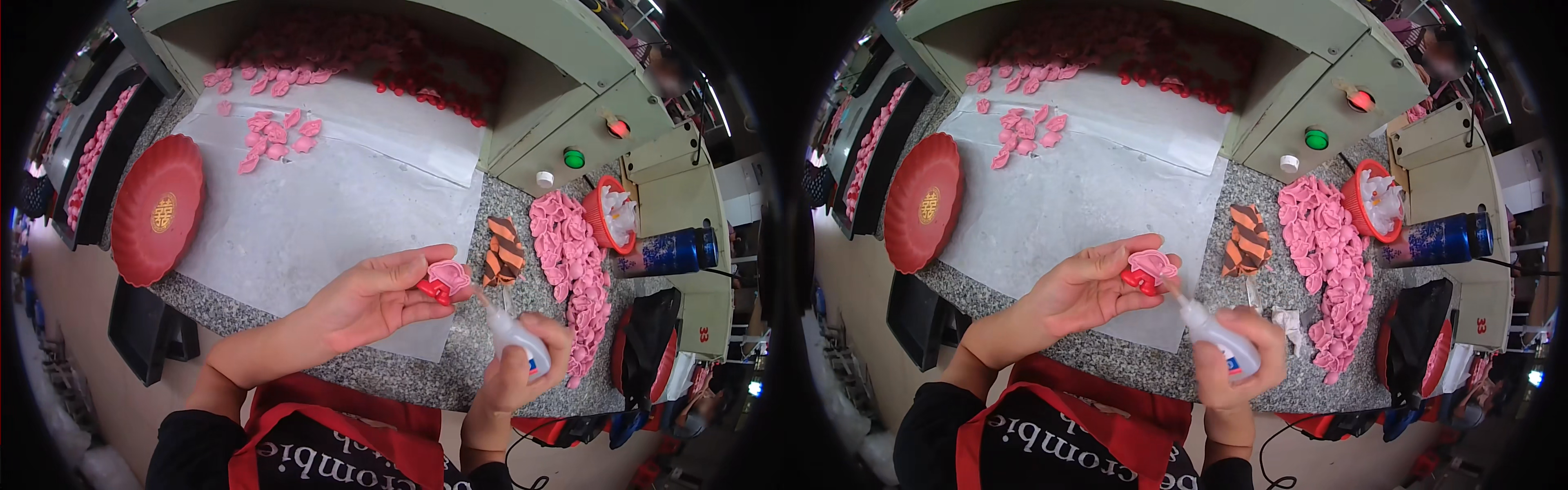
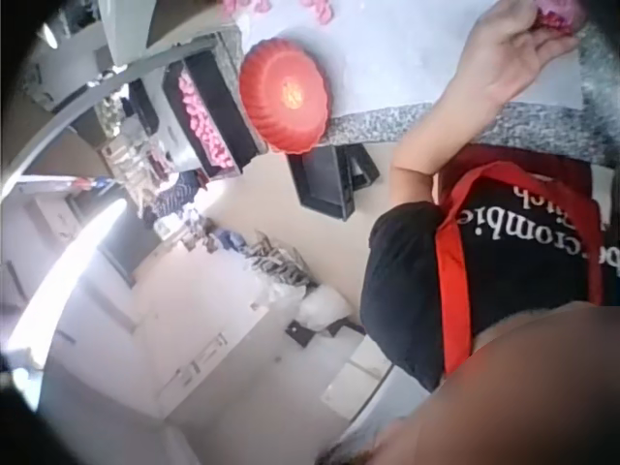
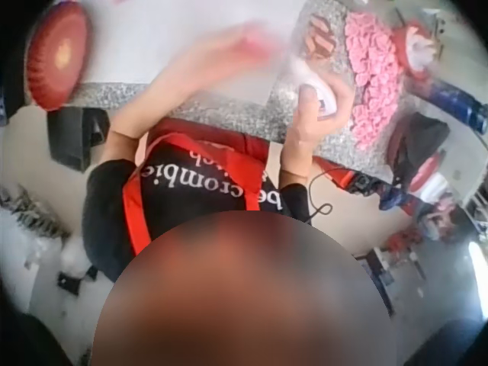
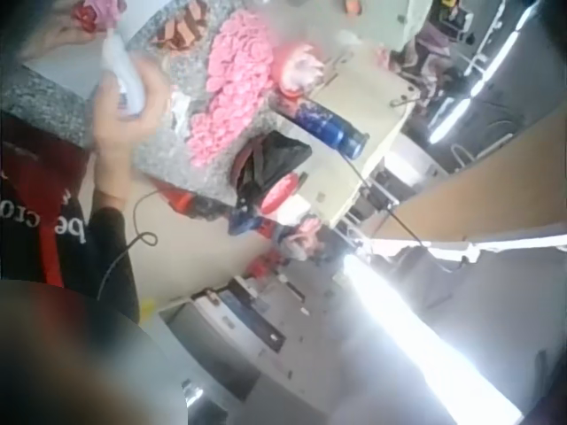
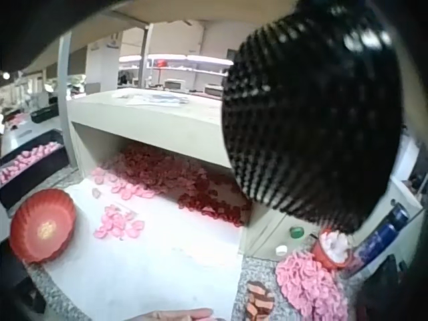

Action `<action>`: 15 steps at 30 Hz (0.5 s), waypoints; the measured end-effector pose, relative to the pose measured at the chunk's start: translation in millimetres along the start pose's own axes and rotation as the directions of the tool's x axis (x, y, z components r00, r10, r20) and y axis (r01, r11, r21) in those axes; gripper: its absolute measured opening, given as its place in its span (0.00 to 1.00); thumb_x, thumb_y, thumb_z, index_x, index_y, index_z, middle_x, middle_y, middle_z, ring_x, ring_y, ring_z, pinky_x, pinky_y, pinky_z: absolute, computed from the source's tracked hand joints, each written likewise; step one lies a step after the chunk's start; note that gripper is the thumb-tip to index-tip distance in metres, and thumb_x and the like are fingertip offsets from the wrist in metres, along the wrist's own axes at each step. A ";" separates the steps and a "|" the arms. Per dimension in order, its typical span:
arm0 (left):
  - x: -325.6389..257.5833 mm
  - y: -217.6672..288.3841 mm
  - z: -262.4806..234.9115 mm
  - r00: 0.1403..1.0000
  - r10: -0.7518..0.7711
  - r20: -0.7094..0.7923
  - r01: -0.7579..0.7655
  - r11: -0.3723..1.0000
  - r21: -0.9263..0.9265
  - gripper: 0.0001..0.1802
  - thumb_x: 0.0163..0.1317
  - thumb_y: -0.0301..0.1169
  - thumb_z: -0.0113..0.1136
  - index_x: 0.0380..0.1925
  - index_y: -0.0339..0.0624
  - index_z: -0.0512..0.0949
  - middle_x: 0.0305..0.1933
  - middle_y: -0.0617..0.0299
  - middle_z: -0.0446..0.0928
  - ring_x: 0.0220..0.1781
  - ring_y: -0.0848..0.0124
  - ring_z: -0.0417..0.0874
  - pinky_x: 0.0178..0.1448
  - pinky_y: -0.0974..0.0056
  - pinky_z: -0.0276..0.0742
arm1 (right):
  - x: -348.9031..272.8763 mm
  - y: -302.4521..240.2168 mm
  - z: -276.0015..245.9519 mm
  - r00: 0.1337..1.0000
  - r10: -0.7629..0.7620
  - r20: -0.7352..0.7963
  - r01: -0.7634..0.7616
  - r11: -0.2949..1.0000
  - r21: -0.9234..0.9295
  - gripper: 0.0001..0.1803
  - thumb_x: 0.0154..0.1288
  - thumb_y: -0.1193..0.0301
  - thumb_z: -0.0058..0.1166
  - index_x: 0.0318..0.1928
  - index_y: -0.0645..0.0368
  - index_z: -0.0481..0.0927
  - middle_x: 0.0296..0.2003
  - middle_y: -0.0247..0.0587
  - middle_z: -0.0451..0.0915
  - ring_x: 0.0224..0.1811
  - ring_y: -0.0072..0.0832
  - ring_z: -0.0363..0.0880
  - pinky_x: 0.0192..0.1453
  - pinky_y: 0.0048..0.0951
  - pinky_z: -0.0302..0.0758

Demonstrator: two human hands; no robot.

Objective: Applying glue and assembling small pink clay decorative items at a workbench.

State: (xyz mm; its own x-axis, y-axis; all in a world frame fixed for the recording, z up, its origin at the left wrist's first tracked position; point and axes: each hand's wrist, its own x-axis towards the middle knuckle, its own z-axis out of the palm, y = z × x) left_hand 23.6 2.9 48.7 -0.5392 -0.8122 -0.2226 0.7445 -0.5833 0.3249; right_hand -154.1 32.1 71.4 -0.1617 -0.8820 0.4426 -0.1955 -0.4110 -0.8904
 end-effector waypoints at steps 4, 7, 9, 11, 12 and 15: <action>-0.3 0.7 2.4 0.999 -0.007 -0.052 0.013 0.994 0.108 0.23 0.60 0.36 0.47 0.52 0.34 0.63 0.53 0.46 0.66 0.53 0.59 0.71 0.56 0.61 0.69 | 7.2 -1.3 -3.4 0.914 -0.341 0.218 0.383 0.904 -0.190 0.17 0.37 0.76 0.59 0.33 0.62 0.74 0.16 0.39 0.72 0.13 0.22 0.65 0.17 0.18 0.62; -1.6 1.9 3.4 0.996 0.006 -0.093 0.007 0.990 0.140 0.23 0.60 0.37 0.47 0.52 0.33 0.63 0.52 0.45 0.67 0.52 0.59 0.72 0.54 0.62 0.70 | 7.8 -3.0 -0.1 0.898 -0.375 0.231 0.420 0.887 -0.190 0.15 0.36 0.77 0.59 0.31 0.61 0.75 0.12 0.35 0.70 0.10 0.23 0.63 0.14 0.19 0.59; -2.5 1.9 4.7 0.995 0.018 -0.099 -0.001 0.987 0.162 0.23 0.61 0.37 0.47 0.51 0.33 0.64 0.52 0.45 0.67 0.52 0.59 0.72 0.54 0.62 0.70 | 6.6 -3.4 -0.1 0.900 -0.356 0.251 0.405 0.897 -0.180 0.15 0.36 0.77 0.59 0.31 0.61 0.75 0.13 0.35 0.70 0.10 0.23 0.63 0.15 0.19 0.59; -3.0 1.8 6.0 0.995 0.028 -0.101 -0.009 0.983 0.185 0.22 0.61 0.37 0.47 0.51 0.33 0.65 0.52 0.45 0.67 0.52 0.60 0.72 0.53 0.63 0.70 | 4.5 -3.4 -1.4 0.902 -0.330 0.278 0.388 0.902 -0.188 0.14 0.37 0.77 0.59 0.30 0.61 0.76 0.13 0.35 0.70 0.10 0.24 0.63 0.15 0.19 0.59; -3.2 2.1 6.4 0.995 0.033 -0.096 -0.014 0.981 0.195 0.22 0.60 0.36 0.47 0.50 0.33 0.65 0.52 0.45 0.68 0.52 0.60 0.73 0.53 0.62 0.70 | 4.4 -4.2 -1.6 0.902 -0.331 0.277 0.389 0.902 -0.190 0.14 0.37 0.77 0.59 0.30 0.61 0.76 0.13 0.35 0.70 0.10 0.24 0.63 0.15 0.19 0.59; -3.0 2.1 6.0 0.995 0.037 -0.089 -0.018 0.977 0.211 0.21 0.60 0.36 0.48 0.50 0.32 0.66 0.52 0.45 0.68 0.51 0.59 0.73 0.53 0.62 0.70 | 2.9 -6.5 -1.1 0.906 -0.320 0.278 0.378 0.905 -0.192 0.13 0.37 0.78 0.59 0.30 0.61 0.76 0.13 0.36 0.71 0.10 0.25 0.64 0.15 0.20 0.60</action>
State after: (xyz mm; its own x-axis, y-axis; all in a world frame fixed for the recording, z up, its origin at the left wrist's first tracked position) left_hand 24.4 4.2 55.5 -0.4738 -0.8310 -0.2915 0.6538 -0.5537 0.5158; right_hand -154.4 32.5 78.6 0.1848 -0.7317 0.6561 -0.4240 -0.6617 -0.6184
